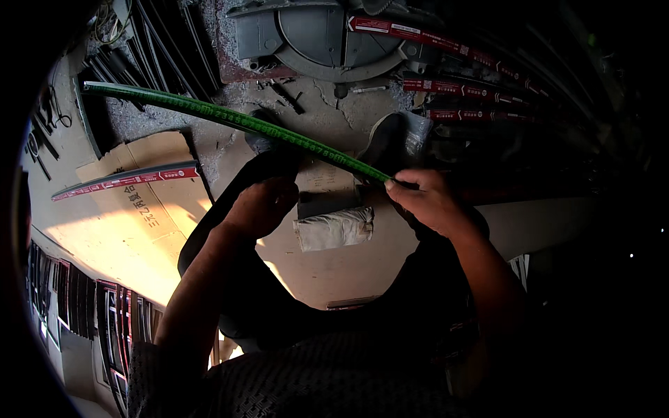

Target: The person measures a long profile with a tape measure and marks it with a marker. They then place the profile on a miter saw, align it with the blade, and prepare to cut it.

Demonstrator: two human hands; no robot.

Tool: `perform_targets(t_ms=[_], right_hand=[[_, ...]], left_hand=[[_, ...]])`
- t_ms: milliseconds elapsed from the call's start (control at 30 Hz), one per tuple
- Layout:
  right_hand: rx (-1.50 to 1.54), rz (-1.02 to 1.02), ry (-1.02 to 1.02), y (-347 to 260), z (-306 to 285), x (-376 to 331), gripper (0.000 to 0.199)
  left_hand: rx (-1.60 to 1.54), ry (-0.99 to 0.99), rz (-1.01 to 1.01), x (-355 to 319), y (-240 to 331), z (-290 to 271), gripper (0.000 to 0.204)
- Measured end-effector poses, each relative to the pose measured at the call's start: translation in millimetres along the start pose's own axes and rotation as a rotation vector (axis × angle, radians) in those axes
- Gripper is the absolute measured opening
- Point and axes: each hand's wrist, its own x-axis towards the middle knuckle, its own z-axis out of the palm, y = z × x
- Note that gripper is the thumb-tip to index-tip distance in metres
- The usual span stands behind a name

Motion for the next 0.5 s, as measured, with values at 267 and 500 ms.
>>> perform_targets(t_ms=[267, 500], right_hand=[[-0.053, -0.108, 0.107, 39, 14, 112, 0.029], [-0.326, -0.387, 0.227, 10, 15, 134, 0.026]], left_hand=[[0.008, 0.195, 0.07, 23, -7, -48, 0.022], [0.195, 0.45, 0.205, 10, 20, -73, 0.027]])
